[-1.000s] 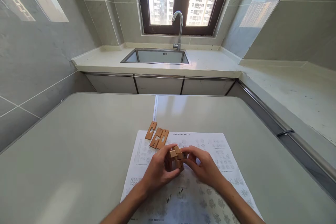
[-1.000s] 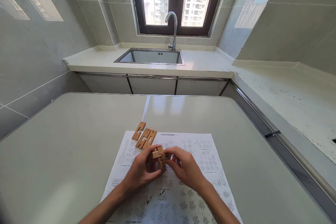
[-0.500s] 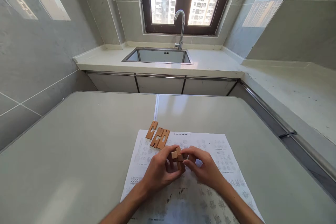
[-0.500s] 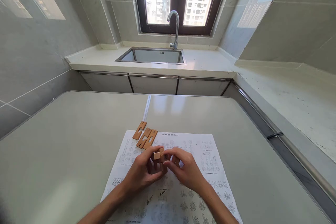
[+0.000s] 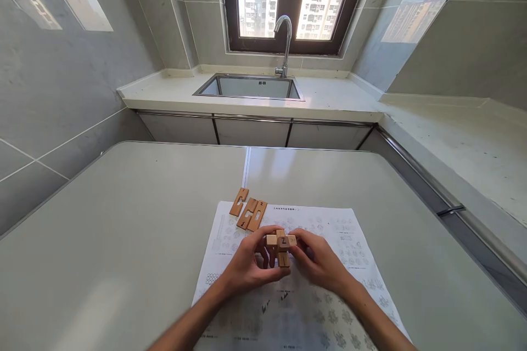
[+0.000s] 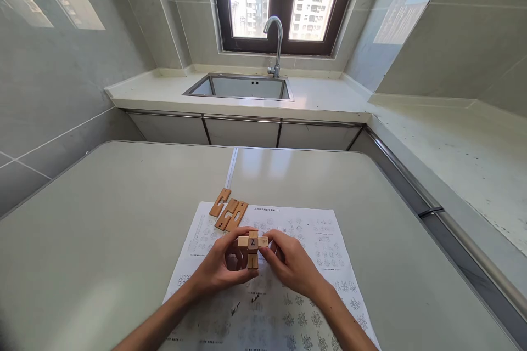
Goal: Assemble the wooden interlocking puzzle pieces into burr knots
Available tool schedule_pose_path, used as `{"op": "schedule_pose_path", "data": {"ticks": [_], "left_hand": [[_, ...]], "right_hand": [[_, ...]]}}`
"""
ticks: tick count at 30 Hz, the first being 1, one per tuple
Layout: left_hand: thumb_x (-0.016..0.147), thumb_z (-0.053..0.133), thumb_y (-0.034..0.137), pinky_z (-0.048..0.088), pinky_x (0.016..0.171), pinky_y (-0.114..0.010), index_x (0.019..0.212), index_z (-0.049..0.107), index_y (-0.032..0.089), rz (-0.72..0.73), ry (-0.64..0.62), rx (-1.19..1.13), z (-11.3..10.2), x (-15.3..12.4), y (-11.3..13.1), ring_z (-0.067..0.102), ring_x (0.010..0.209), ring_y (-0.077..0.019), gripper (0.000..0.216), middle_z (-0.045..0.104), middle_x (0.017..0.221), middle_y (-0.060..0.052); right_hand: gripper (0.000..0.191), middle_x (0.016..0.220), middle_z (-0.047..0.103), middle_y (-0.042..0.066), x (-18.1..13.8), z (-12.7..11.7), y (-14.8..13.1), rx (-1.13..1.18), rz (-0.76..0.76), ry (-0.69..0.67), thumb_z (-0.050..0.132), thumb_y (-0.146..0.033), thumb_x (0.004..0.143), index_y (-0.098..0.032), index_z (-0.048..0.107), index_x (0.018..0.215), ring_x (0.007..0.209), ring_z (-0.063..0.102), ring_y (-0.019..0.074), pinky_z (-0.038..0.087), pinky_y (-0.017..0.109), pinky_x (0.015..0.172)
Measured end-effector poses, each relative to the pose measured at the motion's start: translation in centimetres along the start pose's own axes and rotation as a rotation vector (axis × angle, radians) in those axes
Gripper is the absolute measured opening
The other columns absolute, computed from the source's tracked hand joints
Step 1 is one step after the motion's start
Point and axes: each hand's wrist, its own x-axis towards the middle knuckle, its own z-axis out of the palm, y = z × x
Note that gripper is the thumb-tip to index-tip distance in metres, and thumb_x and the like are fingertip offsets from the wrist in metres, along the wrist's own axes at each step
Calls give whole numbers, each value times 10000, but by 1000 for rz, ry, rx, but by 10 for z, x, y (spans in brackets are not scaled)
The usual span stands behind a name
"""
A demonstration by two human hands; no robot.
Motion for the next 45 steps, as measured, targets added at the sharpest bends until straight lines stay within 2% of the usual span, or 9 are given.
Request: {"op": "schedule_pose_path", "data": {"ticks": [4,9,18,27,31,34,39,41,45], "left_hand": [[750,880,311,555,669,-265,1340,596,229,-4,-45,-20,1,-4,2,657,734,-145,660,706,978,-32],[733,886,295,535,632,-251,1321,602,234,-24,-30,-29,3,-4,6,646,702,-139,656,682,897,1],[751,850,269,541,644,-268,1314,591,235,87,20,112,7,-6,-2,618,653,-130,621,671,818,19],[808,826,249,540,627,-252,1370,570,297,294,93,351,7,-9,-12,626,689,-120,620,713,1056,-32],[829,856,322,574,734,-303,1469,482,334,317,122,460,-4,-4,-14,661,814,-167,742,724,1154,-41],[865,827,339,577,939,-408,1527,413,321,370,226,571,-14,1,-14,674,1047,-241,781,679,1280,-86],[990,643,267,423,1176,-540,1452,500,252,346,410,857,-25,9,-20,500,1404,-324,483,571,1464,-137],[996,632,297,385,1200,-581,1462,504,237,297,443,946,-28,10,-26,407,1484,-359,487,494,1560,-153],[1020,596,382,350,1218,-626,1559,437,255,186,441,1068,-31,11,-39,261,1574,-402,576,313,1707,-142]], "right_hand": [[439,695,527,-18,-3,-3,0,-39,-8,-48,438,-543,1070,-220,514,783,627,449,152,365,267,578],[506,637,394,-48,-2,0,-1,36,16,-93,400,-581,1064,-225,400,706,590,366,134,303,262,571],[576,558,452,-40,-1,1,-10,338,108,-190,388,-670,1036,-213,506,705,496,395,120,313,244,491],[571,512,448,-44,-2,8,-5,519,151,-210,450,-658,1016,-213,487,659,464,372,108,294,245,480],[573,515,504,-25,-1,12,-4,512,188,-83,453,-630,1038,-210,511,653,485,426,120,351,253,507],[600,465,466,-28,2,14,-2,617,264,70,460,-641,1029,-219,470,602,454,387,115,337,254,478],[464,563,489,-45,11,3,1,1014,416,237,517,-584,1002,-217,513,718,390,300,80,253,225,372],[341,660,526,-44,14,-3,4,1186,423,285,604,-500,963,-213,542,789,394,284,57,218,185,328],[173,727,566,-33,16,-12,16,1510,413,386,666,-324,941,-186,597,863,433,362,37,302,114,318]]}}
